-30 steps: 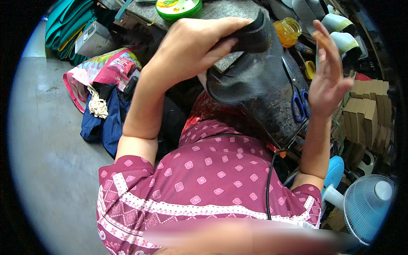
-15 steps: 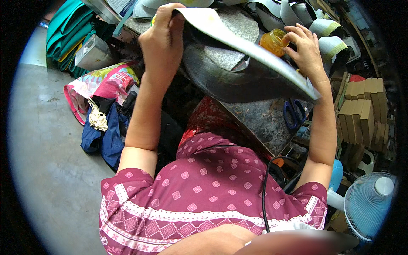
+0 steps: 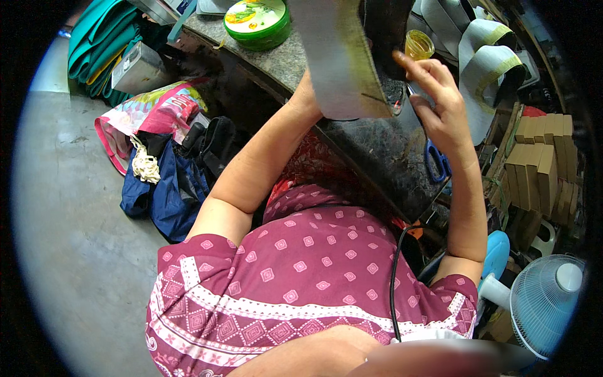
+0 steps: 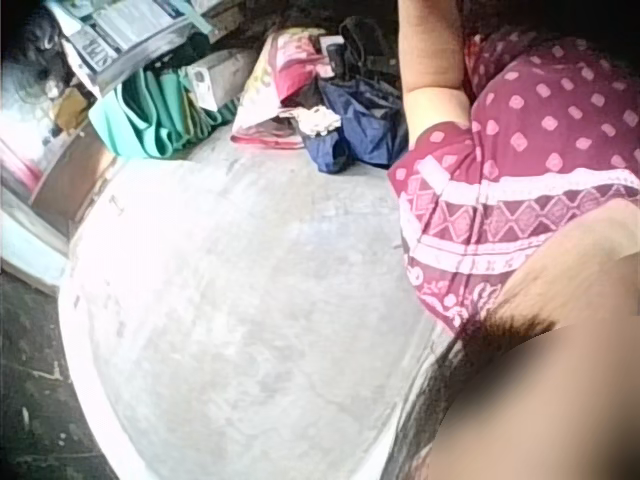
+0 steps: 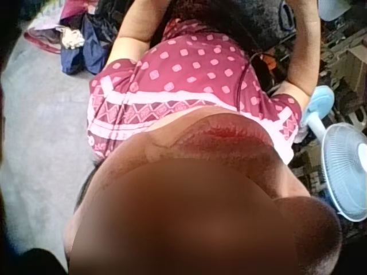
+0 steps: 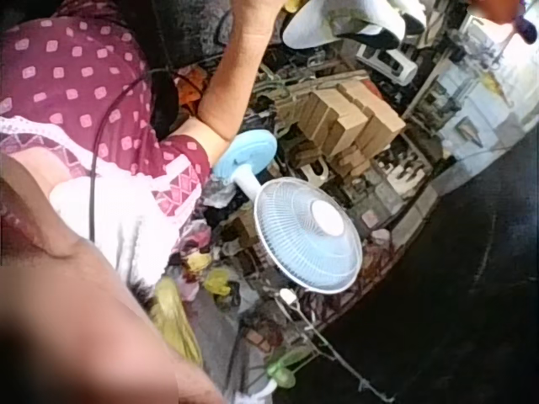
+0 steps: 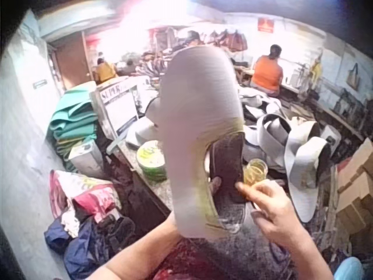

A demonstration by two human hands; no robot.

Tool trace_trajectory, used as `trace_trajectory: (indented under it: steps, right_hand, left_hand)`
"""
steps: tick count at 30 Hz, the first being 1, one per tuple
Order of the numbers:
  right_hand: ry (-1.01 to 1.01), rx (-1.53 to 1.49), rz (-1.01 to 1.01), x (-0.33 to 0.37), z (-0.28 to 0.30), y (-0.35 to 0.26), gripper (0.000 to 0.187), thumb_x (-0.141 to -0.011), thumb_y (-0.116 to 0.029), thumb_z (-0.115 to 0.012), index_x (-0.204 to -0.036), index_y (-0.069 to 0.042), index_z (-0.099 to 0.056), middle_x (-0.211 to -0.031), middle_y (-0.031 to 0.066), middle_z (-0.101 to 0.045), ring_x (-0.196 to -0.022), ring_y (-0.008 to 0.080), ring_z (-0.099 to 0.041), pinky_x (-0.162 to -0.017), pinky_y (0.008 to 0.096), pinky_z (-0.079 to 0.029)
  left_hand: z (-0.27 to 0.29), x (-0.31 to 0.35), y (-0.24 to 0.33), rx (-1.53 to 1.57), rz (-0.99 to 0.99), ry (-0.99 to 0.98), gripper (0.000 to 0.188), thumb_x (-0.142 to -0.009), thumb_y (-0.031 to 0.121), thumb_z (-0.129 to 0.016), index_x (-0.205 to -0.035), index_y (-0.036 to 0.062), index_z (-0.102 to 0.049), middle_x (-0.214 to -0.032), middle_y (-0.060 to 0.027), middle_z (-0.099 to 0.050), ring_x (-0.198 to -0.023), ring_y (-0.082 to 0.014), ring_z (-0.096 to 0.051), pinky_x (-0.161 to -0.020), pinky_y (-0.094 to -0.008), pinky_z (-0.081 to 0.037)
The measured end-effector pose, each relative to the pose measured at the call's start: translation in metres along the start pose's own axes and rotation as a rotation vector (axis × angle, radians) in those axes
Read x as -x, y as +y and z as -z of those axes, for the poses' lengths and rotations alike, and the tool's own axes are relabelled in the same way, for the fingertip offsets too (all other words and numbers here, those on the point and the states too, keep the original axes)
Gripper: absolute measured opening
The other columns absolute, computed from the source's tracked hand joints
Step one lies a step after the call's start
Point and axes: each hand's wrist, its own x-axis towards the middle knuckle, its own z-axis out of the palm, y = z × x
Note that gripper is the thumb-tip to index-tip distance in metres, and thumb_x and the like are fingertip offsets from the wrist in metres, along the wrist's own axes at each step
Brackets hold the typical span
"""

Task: The person applies glue to the edges of a shoe upper and a sole piece, then presses them together. They repeat this process with additional shoe parts, using scissors to trim excess material and ensuring the pieces are aligned.

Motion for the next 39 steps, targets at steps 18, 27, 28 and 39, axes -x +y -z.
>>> trace_trajectory:
  steps: [18, 27, 28, 39]
  right_hand:
    - [-0.017, 0.277, 0.221, 0.010, 0.018, -0.013, 0.043, -0.071, 0.000, -0.065, -0.105, -0.023, -0.077, -0.101, 0.0000, -0.059, -0.081, 0.0176, -0.058, -0.086, 0.0356, -0.038]
    - [-0.047, 0.379, 0.121, 0.035, 0.001, 0.012, 0.040, -0.080, -0.010, -0.070, -0.119, -0.018, -0.071, -0.100, 0.0008, -0.060, -0.085, 0.0163, -0.059, -0.089, 0.0382, -0.043]
    - [-0.092, 0.286, 0.078, 0.040, 0.003, 0.018, 0.042, -0.082, -0.009, -0.068, -0.123, -0.018, -0.070, -0.101, 0.0017, -0.060, -0.086, 0.0163, -0.060, -0.088, 0.0362, -0.045]
    - [0.181, -1.201, -0.750, 0.123, 0.025, 0.005, 0.086, -0.097, -0.070, -0.037, -0.160, -0.018, -0.011, -0.123, 0.0200, -0.063, -0.116, 0.0259, -0.062, -0.102, 0.0418, -0.047]
  left_hand:
    - [-0.009, 0.003, 0.033, -0.221, -0.125, -0.035, 0.020, -0.085, 0.009, -0.074, -0.102, -0.0007, -0.069, -0.092, -0.0081, -0.072, -0.082, -0.0143, -0.068, -0.070, -0.0293, -0.056]
    - [-0.005, -0.007, 0.042, -0.595, -0.253, -0.038, 0.019, -0.095, 0.009, -0.065, -0.114, 0.0040, -0.066, -0.087, -0.0146, -0.069, -0.076, -0.0166, -0.068, -0.070, -0.0307, -0.052]
    - [-0.002, -0.008, 0.047, -0.724, -0.303, -0.034, 0.019, -0.095, 0.009, -0.065, -0.113, 0.0044, -0.066, -0.087, -0.0170, -0.069, -0.073, -0.0205, -0.069, -0.068, -0.0314, -0.052]
    - [-0.058, -0.021, 0.074, -1.051, -0.934, -0.009, 0.028, -0.071, 0.012, -0.070, -0.096, 0.0245, -0.072, -0.076, 0.0027, -0.054, -0.069, -0.0171, -0.059, -0.055, -0.0282, -0.048]
